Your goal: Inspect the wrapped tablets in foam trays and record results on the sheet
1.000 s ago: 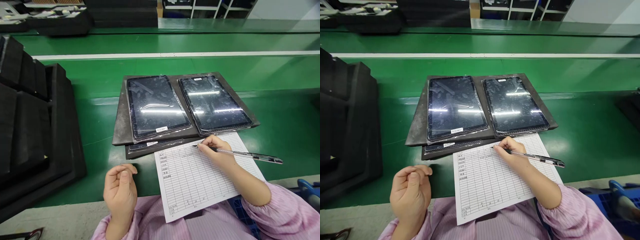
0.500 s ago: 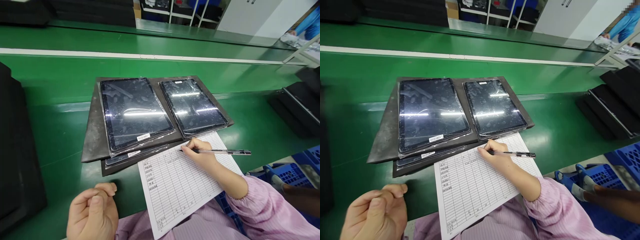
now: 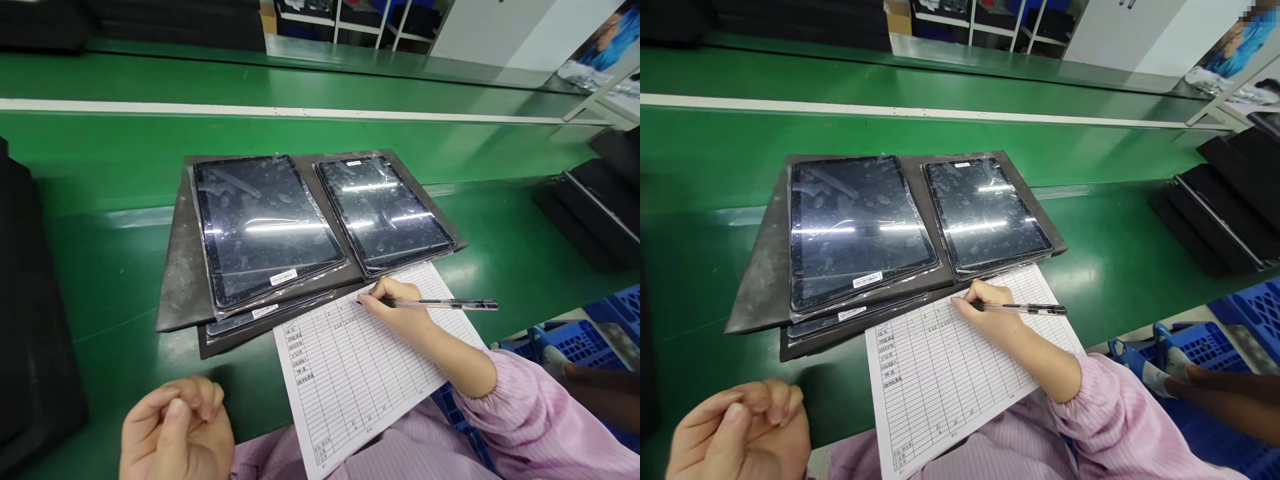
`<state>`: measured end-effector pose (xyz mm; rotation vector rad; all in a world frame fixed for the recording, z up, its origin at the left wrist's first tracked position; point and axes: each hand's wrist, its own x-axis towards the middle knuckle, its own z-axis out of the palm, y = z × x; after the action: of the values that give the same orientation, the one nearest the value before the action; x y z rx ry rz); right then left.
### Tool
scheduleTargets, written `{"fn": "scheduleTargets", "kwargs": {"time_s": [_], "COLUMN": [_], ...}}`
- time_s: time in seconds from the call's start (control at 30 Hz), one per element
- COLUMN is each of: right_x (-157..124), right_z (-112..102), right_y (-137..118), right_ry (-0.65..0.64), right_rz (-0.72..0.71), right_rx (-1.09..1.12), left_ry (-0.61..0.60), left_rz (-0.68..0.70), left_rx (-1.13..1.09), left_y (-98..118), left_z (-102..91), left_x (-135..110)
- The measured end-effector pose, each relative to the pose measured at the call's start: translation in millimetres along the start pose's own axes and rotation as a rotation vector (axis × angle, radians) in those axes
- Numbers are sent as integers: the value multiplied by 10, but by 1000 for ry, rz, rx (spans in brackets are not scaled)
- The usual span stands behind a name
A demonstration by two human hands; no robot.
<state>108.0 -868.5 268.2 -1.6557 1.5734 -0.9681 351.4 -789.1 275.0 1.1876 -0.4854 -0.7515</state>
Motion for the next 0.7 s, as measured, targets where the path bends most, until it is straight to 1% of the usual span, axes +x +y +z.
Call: {"fn": "scheduleTargets", "kwargs": {"time_s": [0.13, 0.3, 0.53, 0.7], "right_x": [1, 9, 7, 10], "right_z": [1, -3, 8, 7], "right_y": [10, 15, -6, 12], "right_ry": [-1, 1, 5, 11], "right_rz": [-23, -45, -52, -40], "right_rx": [-2, -9, -20, -8], "left_ry": [-43, -60, -77, -85], "left_rz": [-19, -21, 36, 42], "left_rx": [-6, 14, -5, -8], "left_y": [-2, 7, -45, -50], "left_z": [-36, -23, -35, -31], "left_x": [-6, 3, 28, 40]}}
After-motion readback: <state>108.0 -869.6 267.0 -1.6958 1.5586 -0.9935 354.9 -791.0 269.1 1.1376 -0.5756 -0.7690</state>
